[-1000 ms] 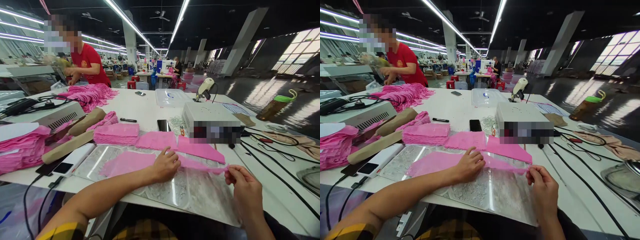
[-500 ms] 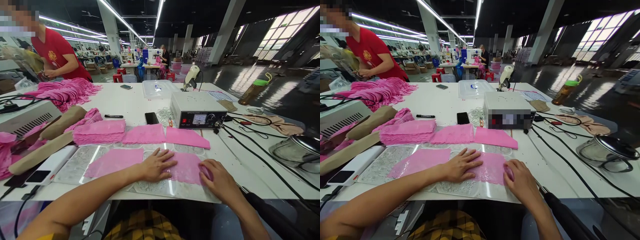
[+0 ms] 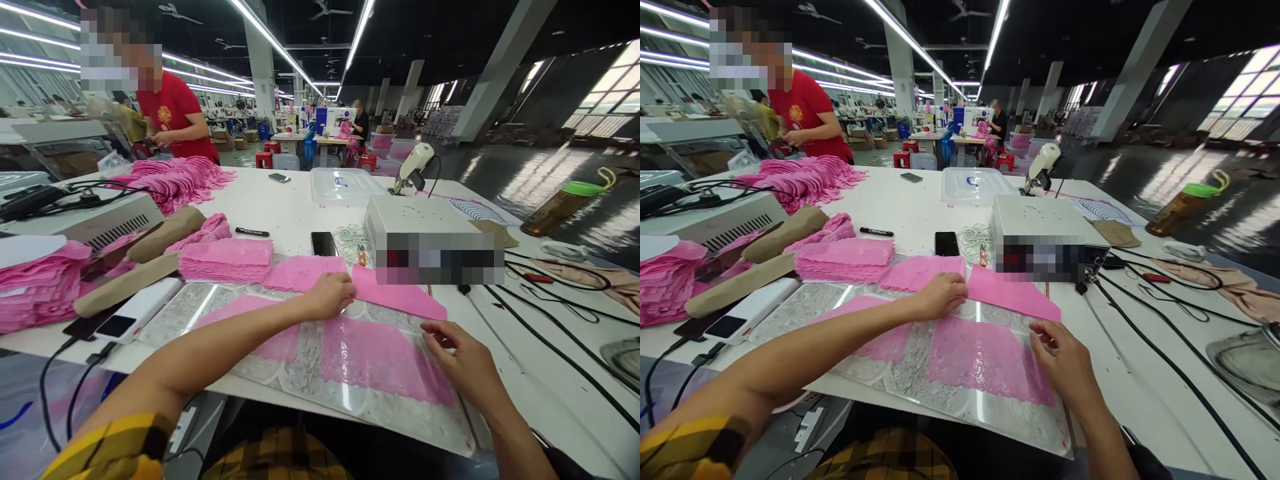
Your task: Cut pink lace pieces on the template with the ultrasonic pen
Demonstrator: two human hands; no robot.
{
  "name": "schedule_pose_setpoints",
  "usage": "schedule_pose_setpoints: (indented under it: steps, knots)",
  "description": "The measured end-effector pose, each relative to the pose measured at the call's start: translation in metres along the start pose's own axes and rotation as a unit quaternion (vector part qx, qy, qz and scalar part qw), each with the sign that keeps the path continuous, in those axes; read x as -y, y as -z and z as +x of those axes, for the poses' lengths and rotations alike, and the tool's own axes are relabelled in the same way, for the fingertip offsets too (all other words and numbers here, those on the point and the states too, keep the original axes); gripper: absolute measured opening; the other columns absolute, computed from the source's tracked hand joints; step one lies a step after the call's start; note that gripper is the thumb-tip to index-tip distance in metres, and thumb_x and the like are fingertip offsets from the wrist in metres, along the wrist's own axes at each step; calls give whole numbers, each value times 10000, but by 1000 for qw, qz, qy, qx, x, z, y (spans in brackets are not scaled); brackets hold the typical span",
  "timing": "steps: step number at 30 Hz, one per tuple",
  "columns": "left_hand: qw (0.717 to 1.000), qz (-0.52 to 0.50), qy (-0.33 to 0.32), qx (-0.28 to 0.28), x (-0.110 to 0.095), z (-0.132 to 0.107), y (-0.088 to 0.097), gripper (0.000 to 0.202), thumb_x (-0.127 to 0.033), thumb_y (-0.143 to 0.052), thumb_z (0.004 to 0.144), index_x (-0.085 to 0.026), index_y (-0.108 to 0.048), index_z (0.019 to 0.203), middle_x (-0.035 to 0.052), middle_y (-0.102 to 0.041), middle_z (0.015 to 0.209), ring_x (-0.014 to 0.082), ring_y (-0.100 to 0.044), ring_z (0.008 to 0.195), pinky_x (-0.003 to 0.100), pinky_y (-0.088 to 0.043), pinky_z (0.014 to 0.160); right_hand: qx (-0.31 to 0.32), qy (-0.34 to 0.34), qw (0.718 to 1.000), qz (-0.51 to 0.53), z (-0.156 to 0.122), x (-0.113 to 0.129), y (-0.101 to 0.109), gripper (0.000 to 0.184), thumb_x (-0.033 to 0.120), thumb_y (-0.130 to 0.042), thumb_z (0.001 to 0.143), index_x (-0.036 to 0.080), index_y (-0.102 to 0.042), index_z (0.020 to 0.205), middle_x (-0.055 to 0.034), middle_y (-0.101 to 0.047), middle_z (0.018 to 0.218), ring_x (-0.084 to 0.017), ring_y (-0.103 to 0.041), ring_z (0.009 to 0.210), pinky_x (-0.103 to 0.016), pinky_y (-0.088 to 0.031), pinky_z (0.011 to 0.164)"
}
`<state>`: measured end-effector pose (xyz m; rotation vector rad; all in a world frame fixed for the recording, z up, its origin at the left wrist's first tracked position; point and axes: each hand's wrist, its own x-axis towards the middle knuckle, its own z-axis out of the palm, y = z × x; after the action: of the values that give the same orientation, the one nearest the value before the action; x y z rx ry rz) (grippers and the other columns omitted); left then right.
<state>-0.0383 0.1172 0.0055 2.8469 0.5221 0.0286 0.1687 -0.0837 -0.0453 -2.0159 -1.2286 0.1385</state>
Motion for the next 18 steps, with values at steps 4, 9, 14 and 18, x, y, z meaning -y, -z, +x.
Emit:
schedule_pose_setpoints:
  steps: [4,9,14,18]
  knots:
    - [1000,-11,8,25,9,49,5,121,-257,-632,867,-187,-692,946,72,-609,1139,256,-548,1130,413,-377,978,24,-27,999,4,26,-5,-2,336,511,-559,709,238,-720,818,-45,-733,822,-182,-643,642,-307,-512,623]
    - [998,-15,-7,64,17,65,-2,109,-272,-642,877,-176,-674,917,61,-602,1137,245,-522,1140,431,-384,979,19,-44,999,1,38,-13,-1,375,546,-557,662,226,-726,759,-48,-732,735,-195,-644,597,-303,-490,565]
    - [997,-8,-12,73,18,66,-3,250,-341,-603,945,-141,-623,1093,82,-597,1203,239,-558,1133,476,-439,1000,14,1,1000,1,45,-17,-11,333,496,-542,710,221,-719,771,-43,-724,737,-170,-619,576,-291,-489,572]
    - [997,-14,-20,76,19,71,8,234,-318,-613,940,-137,-627,1088,83,-598,1209,242,-558,1146,482,-445,1001,1,67,998,-4,47,-15,-29,342,492,-522,786,216,-708,863,-56,-723,887,-181,-644,713,-326,-523,705]
